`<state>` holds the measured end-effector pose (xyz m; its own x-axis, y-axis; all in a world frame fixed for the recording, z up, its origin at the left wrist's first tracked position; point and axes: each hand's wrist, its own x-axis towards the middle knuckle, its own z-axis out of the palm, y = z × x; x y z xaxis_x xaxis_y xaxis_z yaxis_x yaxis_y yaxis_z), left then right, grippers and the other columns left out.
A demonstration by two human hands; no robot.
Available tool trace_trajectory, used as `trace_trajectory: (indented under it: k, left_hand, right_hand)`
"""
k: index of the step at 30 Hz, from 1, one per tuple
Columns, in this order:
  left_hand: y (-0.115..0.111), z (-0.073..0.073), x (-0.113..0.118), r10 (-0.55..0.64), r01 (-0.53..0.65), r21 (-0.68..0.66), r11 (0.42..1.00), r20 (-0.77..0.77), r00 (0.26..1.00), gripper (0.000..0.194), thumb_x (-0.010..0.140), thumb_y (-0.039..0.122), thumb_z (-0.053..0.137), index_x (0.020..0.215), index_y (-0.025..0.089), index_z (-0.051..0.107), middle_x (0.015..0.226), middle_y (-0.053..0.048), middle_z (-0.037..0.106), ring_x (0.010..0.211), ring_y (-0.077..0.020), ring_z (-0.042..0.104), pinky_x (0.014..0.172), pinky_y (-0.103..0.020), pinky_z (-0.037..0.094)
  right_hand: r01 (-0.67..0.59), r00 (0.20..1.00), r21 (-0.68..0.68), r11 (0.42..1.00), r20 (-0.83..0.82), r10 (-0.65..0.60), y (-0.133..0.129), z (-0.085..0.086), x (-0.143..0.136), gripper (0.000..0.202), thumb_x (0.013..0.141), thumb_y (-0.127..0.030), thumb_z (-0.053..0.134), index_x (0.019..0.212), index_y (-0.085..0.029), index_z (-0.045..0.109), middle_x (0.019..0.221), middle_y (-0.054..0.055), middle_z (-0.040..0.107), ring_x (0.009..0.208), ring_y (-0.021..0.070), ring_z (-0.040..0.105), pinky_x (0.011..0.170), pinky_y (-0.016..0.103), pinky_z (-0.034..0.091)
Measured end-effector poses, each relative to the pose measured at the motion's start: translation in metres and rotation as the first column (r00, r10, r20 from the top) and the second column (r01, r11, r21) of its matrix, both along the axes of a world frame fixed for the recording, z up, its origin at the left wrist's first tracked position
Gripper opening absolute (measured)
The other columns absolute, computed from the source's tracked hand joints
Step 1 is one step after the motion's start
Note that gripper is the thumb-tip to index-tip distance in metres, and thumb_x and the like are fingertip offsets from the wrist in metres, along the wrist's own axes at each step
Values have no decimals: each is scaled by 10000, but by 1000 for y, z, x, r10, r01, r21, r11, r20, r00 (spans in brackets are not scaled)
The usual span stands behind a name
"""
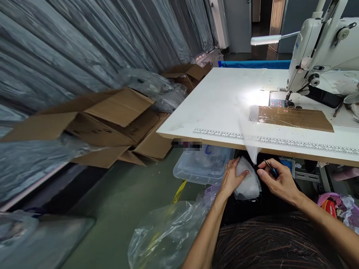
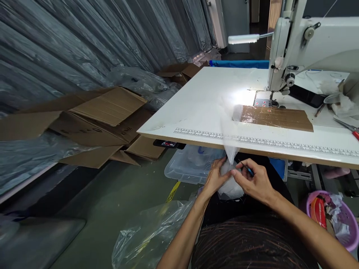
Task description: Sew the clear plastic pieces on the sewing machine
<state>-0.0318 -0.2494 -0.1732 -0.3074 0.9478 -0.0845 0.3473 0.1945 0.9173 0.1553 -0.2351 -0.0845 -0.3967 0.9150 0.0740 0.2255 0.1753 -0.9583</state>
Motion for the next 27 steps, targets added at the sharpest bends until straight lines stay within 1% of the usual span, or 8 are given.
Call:
trace_trajectory:
  k: [3,8,13,15,17,19,21,27]
  left_hand:
    - [5,-6,-3,64,-61,67,996,-47,997,631,584,351,831,1168,185,657,1280,-133,592,1293,-347,456,1124,-502,294]
    - [4,-2,-9,123,-117,204,972,-19,992,446,725,493,733,1045,184,700,1189,-141,636,1208,-334,543,1080,-501,366]
    - [-5,31,-8,37,-87,294,952,172,984,501,821,626,612,1027,179,705,1115,-122,689,1126,-289,617,1023,-426,448]
    - [-8,45,-1,-109,-24,284,959,442,890,619,769,688,640,1091,161,685,1132,-138,695,1126,-304,625,1017,-428,454]
    - [-10,56,7,-249,82,268,960,677,693,778,682,760,670,1147,136,654,1151,-170,690,1139,-335,619,1011,-456,455]
    - [-10,62,14,-318,184,259,948,775,546,866,623,788,693,1171,120,632,1151,-192,688,1114,-345,631,979,-471,473]
    - [-11,66,16,-334,244,240,940,800,498,863,577,726,777,1172,120,624,1107,-183,705,996,-308,674,902,-437,513]
    - [-20,75,8,-200,247,17,969,645,738,629,542,376,922,1077,140,690,716,-10,686,609,-116,595,586,-211,453]
  right_hand:
    - [34,997,-64,997,-68,-38,9,8,-13,395,762,-562,641,808,-171,618,537,-60,385,492,93,325,454,233,297]
    - [30,991,-68,997,-128,-39,9,7,-21,390,782,-548,635,700,-169,597,530,-57,377,476,81,304,428,220,277]
    - [-82,989,349,933,-86,119,-16,8,-5,149,845,-239,586,712,-177,608,685,6,507,605,110,480,513,217,386]
    - [-171,973,458,872,-60,222,-29,9,2,74,808,-167,585,742,-177,619,811,39,540,705,124,544,575,223,430]
    - [-279,946,462,841,-18,324,-41,7,6,75,762,-123,572,770,-183,615,866,39,560,745,122,574,621,228,438]
    - [-381,912,418,825,27,408,-51,4,9,126,711,-98,556,782,-192,599,873,20,587,744,113,591,650,236,423]
    - [-463,878,372,804,70,473,-58,0,13,155,671,-97,554,784,-198,587,856,3,604,732,111,593,652,244,399]
    - [-605,796,200,771,116,594,-48,0,27,75,752,-200,570,827,-198,578,784,-9,593,655,109,527,609,240,376]
